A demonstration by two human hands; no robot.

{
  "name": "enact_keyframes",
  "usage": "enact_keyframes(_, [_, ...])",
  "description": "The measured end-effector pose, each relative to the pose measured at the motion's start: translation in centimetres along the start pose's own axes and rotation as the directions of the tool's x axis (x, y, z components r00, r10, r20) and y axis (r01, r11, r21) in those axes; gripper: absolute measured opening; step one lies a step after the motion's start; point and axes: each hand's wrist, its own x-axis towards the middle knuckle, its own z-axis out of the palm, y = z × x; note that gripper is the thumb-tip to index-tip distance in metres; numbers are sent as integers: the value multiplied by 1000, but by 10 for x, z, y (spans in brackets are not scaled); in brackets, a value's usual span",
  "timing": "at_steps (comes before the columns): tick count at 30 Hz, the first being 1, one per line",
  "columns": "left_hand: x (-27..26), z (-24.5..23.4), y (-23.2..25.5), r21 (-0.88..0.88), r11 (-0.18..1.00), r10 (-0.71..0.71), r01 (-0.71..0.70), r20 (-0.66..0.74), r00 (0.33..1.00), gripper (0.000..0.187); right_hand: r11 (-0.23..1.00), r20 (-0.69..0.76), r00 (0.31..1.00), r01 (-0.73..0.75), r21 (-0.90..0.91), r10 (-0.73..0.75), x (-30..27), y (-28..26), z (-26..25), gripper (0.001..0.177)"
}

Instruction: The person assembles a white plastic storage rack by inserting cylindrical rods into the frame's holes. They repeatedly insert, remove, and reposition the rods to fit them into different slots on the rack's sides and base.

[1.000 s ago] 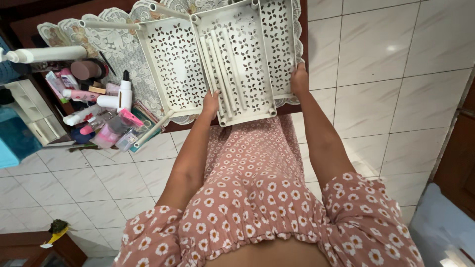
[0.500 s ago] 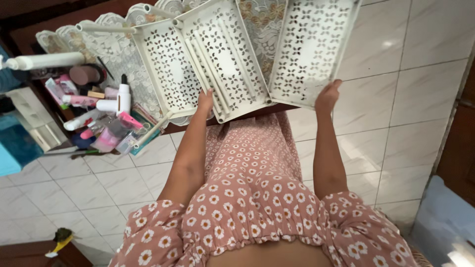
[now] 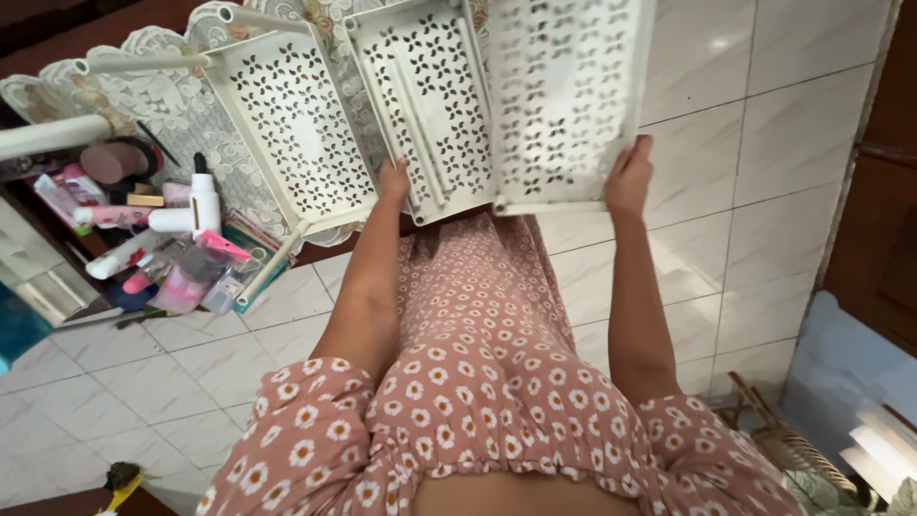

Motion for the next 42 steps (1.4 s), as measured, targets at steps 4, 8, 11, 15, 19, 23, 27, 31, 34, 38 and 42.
enact_keyframes(4, [7,16,0,-169,979,-96,114,110,989,41,998,70,997,11,56,-15,-19,-12,12,15])
enact_keyframes(8, [10,27,0,-73,997,6,-3,39,999,39,996,103,992,69,62,-76,-35,-23,20,15])
enact_keyframes(11, [14,29,-8,26,1000,13,-14,38,999,35,996,113,992,52,66,-59,-44,-32,26,16])
enact_keyframes(15, [16,28,2,120,992,33,-32,-14,999,32,995,87,993,78,69,-84,-52,-37,24,17])
enact_keyframes(19, [12,23,-5,-145,989,-14,16,13,1000,34,996,49,997,59,71,-62,-61,-21,15,19])
enact_keyframes(23, [4,21,4,223,947,277,-233,-194,941,30,1000,19,1000,0,4,0,-62,-1,6,16])
enact_keyframes(27, [-27,26,35,-344,850,422,-400,-13,907,40,997,18,1000,5,78,-6,-65,-1,3,14])
enact_keyframes(31, [-82,2,72,-677,731,409,-91,328,852,52,984,16,991,129,121,-132,-61,-26,16,13])
enact_keyframes(34, [-114,-30,93,-605,760,466,-236,255,847,68,985,88,992,78,153,-92,-60,-52,24,16])
enact_keyframes(38, [-127,-82,93,-314,836,492,-451,62,868,61,943,91,962,230,240,-257,-63,-91,37,19])
enact_keyframes(42, [-143,-134,97,-469,787,416,-402,-79,906,58,885,201,908,274,375,-367,-56,-129,51,23])
